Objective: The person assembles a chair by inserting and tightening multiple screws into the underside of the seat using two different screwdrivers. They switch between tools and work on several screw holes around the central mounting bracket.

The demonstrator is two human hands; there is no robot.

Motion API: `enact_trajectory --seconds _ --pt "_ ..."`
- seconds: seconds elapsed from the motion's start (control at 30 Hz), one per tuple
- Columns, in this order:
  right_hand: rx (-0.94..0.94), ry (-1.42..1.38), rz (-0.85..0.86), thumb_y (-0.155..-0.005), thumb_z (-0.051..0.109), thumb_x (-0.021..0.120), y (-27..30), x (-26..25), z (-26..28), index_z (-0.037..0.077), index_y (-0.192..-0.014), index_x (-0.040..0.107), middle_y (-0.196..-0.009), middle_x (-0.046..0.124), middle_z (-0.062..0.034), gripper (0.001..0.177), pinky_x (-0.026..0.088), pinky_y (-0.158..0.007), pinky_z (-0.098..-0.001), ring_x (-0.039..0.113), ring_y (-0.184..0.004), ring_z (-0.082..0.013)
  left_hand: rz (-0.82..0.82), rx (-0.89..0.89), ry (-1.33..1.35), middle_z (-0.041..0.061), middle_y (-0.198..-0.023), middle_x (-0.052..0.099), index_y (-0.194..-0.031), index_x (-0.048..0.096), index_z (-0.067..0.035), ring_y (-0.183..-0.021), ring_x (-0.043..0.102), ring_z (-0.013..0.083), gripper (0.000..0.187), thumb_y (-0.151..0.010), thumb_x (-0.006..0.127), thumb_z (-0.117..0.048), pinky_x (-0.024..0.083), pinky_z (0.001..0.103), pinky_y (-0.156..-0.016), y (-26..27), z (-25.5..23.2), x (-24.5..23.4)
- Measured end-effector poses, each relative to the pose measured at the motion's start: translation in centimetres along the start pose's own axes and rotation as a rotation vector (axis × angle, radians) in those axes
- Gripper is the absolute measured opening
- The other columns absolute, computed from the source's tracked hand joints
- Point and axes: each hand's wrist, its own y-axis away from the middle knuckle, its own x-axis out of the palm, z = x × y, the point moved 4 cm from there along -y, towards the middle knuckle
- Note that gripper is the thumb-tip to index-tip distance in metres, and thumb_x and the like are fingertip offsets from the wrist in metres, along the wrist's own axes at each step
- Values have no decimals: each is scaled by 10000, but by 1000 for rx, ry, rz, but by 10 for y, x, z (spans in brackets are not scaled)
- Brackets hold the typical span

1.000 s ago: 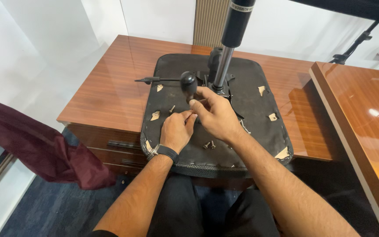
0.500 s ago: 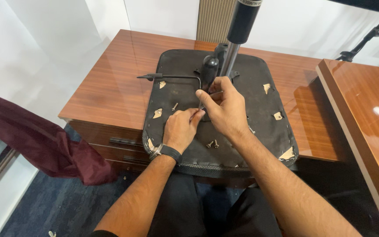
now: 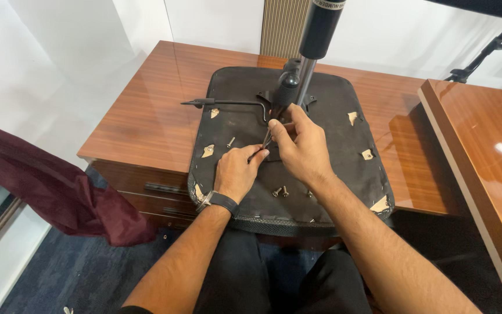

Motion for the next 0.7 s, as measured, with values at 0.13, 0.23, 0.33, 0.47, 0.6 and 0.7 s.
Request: enact_trajectory --seconds 0.13,0.23,0.33,0.47,0.6,0.7 --pt "-32 -55 7 -989 199 658 1 -1 2 28 -1233 621 -896 777 -99 300 587 -726 -308 772 -838 -162 25 -11 30 129 -954 775 -1124 776 -150 -883 750 320 300 -923 696 -357 581 430 -765 -1 3 2" --pt "-18 -92 35 -998 191 662 -1 -4 -2 35 -1216 636 -920 777 -87 269 588 -755 -296 766 -852 -147 24 -11 66 118 -1004 781 -1157 759 -154 -933 754 294 295 -902 716 -295 581 415 -799 0 6 4" --pt "-68 -181 51 -1013 175 658 -3 -6 -6 41 -1227 641 -965 768 -69 253 594 -785 -279 750 -887 -127 10 -31 46 130 -1023 770 -1205 742 -171 -966 740 299 334 -883 733 -259 568 419 -824 0 10 8" --pt "-30 -198 66 -1008 182 658 -4 -7 -13 53 -1240 645 -908 761 -64 266 572 -749 -266 728 -839 -106 14 -48 44 140 -1004 761 -1207 747 -190 -966 736 301 342 -872 744 -258 565 419 -840 2 13 9" --pt "59 -193 81 -984 187 651 -8 -9 -15 68 -1262 645 -853 745 -71 302 551 -689 -276 695 -774 -107 -21 6 75 141 -1020 758 -1208 740 -179 -975 742 294 355 -860 747 -251 573 411 -841 3 12 8" --pt "24 -166 99 -992 191 648 -9 -11 -14 59 -1249 645 -888 751 -47 290 560 -727 -272 710 -819 -98 -7 -23 12 149 -1006 760 -1206 747 -179 -975 732 308 364 -846 755 -234 561 420 -848 2 11 7"
